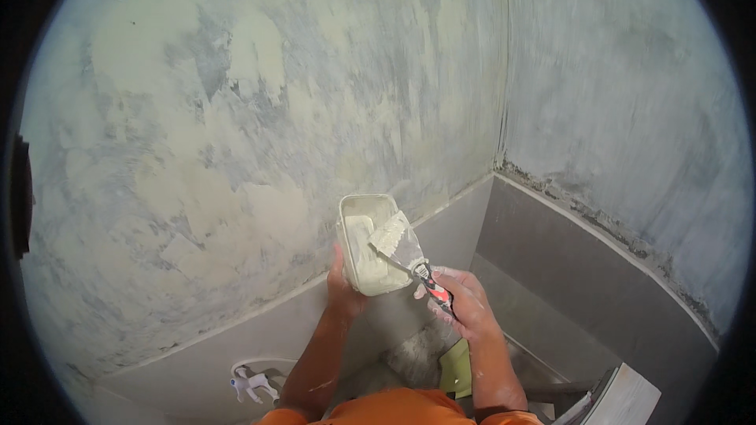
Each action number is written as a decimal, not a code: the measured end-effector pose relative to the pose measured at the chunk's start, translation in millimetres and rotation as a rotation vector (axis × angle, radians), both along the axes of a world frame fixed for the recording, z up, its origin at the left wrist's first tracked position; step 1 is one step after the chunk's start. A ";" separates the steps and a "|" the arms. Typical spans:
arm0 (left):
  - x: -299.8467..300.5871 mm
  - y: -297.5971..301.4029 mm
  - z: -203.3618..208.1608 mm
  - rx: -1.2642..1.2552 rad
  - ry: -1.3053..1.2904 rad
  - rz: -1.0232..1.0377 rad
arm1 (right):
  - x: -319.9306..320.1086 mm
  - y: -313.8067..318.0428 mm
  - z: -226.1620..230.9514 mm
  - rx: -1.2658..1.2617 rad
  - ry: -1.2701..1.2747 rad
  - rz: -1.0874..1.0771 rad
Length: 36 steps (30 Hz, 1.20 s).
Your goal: The person applies plaster to a wall using a spatula, scooping the material from a small plastic container and smoothing it over the surface.
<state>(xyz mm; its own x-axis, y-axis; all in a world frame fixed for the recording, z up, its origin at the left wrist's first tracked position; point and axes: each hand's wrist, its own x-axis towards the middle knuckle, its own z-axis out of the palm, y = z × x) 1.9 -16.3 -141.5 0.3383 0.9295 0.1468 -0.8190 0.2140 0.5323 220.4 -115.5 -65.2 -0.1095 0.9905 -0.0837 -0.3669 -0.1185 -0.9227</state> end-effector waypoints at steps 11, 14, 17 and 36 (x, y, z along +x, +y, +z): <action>-24.5 -14.3 129.4 0.169 0.279 0.015 | -0.7 37.4 125.2 0.527 0.160 -0.014; -47.6 -31.7 187.0 0.181 0.278 0.069 | -28.2 67.6 188.1 0.760 -0.139 -0.144; -55.0 -51.3 243.1 0.334 0.272 0.223 | -45.5 109.0 243.0 1.041 -0.391 -0.290; -149.1 -92.4 314.2 0.568 0.254 0.794 | -201.6 186.8 332.9 1.350 -1.162 -0.899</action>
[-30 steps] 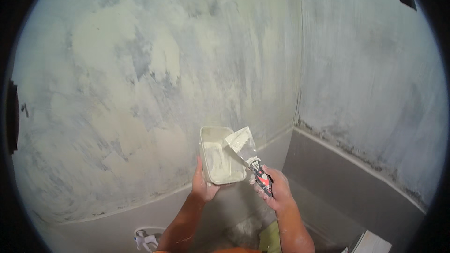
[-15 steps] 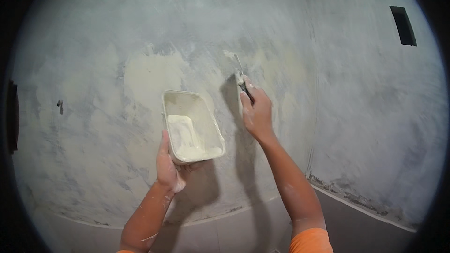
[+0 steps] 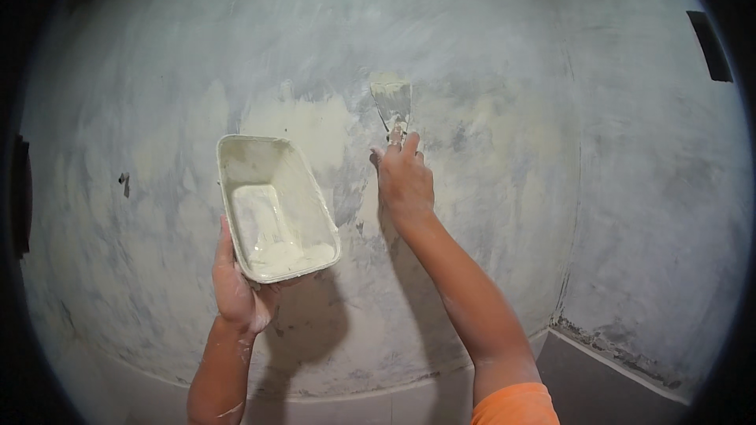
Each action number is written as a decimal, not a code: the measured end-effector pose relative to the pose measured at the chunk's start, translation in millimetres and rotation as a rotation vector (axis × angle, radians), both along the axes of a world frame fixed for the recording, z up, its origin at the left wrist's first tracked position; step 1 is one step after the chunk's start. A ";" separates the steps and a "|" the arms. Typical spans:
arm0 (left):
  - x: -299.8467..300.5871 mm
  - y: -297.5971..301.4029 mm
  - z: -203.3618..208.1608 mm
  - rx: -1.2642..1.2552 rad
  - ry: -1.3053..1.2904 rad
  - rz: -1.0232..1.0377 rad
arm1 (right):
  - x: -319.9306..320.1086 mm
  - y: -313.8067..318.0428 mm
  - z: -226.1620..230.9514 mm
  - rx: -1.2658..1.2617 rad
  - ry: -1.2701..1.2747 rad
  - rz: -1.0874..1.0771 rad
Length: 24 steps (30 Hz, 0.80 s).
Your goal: The person applies plaster to a wall using a spatula, scooping the material from a small plastic container and smoothing it over the surface.
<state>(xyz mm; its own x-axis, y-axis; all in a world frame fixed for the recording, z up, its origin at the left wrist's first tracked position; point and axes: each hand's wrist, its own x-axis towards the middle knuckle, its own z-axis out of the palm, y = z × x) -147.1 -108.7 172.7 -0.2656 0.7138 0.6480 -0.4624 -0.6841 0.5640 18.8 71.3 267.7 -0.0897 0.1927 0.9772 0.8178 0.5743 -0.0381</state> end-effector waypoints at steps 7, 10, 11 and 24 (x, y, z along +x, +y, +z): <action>-5.8 -2.1 -8.0 -0.001 0.025 -0.024 | 3.3 -8.0 -72.1 -0.067 -0.074 -0.012; 0.4 -0.3 -3.6 0.006 0.053 -0.087 | 22.2 -17.0 -101.2 -0.142 -0.137 -0.074; -0.3 -5.6 -2.3 0.008 0.043 -0.078 | 25.3 -28.2 -105.2 -0.138 -0.147 -0.065; 11.8 5.2 13.2 -0.024 0.106 -0.044 | 11.7 -16.8 57.0 0.085 0.013 -0.077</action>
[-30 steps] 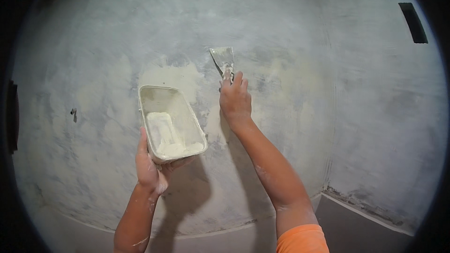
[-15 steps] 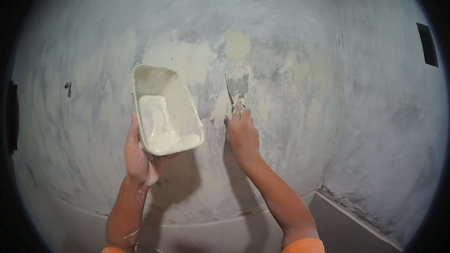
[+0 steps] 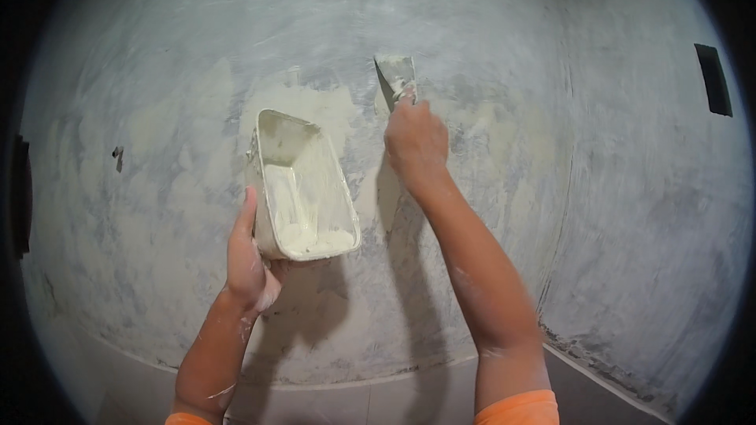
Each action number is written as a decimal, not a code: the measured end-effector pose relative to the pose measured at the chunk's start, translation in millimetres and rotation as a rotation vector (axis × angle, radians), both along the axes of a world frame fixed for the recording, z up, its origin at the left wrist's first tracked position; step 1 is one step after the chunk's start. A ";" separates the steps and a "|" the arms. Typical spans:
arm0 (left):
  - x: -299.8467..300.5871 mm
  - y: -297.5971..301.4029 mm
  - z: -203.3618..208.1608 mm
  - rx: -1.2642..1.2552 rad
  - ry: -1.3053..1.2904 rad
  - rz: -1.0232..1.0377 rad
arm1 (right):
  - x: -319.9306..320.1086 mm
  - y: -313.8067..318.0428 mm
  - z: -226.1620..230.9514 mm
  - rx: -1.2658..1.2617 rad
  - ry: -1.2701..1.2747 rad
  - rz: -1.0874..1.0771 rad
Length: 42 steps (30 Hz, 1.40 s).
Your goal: The person applies plaster to a wall using a spatula, scooping the material from a small plastic container and smoothing it over the surface.
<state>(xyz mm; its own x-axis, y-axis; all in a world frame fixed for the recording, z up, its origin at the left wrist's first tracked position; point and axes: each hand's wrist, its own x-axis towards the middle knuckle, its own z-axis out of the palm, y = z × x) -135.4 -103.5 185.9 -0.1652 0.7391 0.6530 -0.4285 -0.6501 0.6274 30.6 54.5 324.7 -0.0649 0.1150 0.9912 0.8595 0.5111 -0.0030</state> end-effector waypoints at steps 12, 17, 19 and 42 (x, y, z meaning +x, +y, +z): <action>-15.5 -7.8 -12.4 0.006 -0.040 0.022 | 35.1 -59.1 -165.5 -0.479 -0.228 -0.103; -13.4 -2.8 -5.4 0.005 0.013 -0.028 | 37.9 -66.8 -72.0 -0.243 -0.144 -0.066; -2.7 4.2 -2.3 -0.009 -0.006 -0.036 | 37.0 -46.1 -32.1 -0.111 -0.128 -0.059; -11.2 12.0 -4.7 -0.008 0.081 0.055 | 55.9 -129.8 -10.6 -0.354 -0.205 -0.193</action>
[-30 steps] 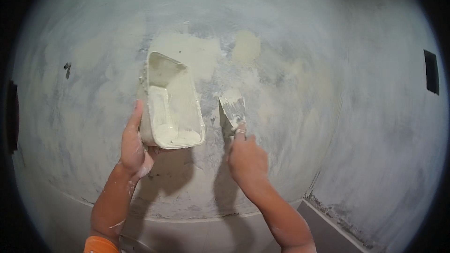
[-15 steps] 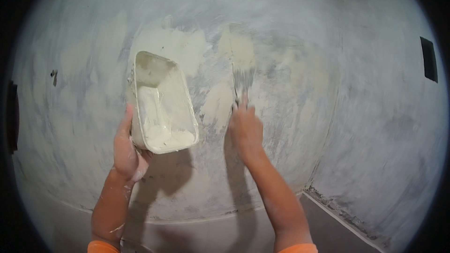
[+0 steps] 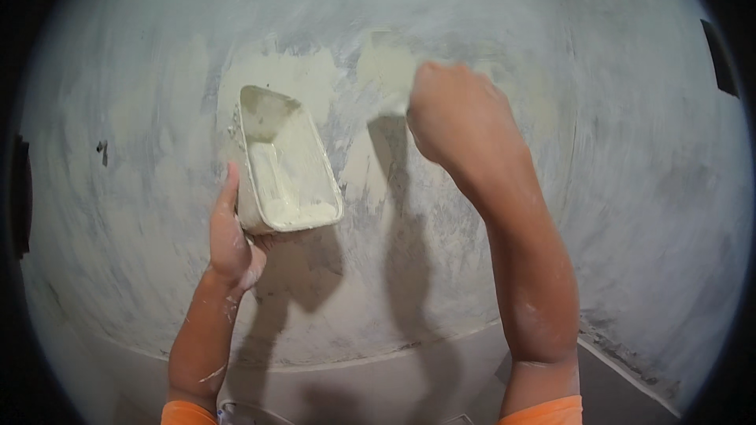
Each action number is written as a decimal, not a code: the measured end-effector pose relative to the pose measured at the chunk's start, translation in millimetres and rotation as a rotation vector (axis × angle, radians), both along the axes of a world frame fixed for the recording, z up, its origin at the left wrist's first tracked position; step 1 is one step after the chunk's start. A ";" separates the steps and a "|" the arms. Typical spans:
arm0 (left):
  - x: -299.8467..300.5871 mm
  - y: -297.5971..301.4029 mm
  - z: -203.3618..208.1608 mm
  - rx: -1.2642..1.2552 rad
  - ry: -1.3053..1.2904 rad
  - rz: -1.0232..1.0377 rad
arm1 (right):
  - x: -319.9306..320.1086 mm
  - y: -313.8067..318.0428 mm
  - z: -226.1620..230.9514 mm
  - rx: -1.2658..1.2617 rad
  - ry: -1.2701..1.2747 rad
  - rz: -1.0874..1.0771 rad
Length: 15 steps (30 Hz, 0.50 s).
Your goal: The person applies plaster to a wall using a spatula, scooping the material from a small plastic container and smoothing it over the surface.
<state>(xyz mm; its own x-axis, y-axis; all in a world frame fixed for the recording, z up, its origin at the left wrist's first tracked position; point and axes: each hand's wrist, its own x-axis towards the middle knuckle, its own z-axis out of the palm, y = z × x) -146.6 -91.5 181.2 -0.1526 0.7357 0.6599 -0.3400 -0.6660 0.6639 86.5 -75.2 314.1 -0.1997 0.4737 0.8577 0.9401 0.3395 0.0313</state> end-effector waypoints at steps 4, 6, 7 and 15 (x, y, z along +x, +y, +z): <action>6.2 -0.3 -5.4 0.010 -0.006 0.051 | 1.5 1.5 18.4 0.103 0.061 0.177; 8.8 -1.4 -6.0 0.009 -0.011 0.044 | 3.8 38.3 21.8 0.278 0.096 0.319; -4.6 -1.3 -3.6 -0.004 0.005 0.020 | -8.4 56.8 17.7 0.436 0.129 0.426; -18.0 2.1 -6.4 0.035 -0.075 0.104 | -41.0 125.2 -81.6 0.015 0.216 0.354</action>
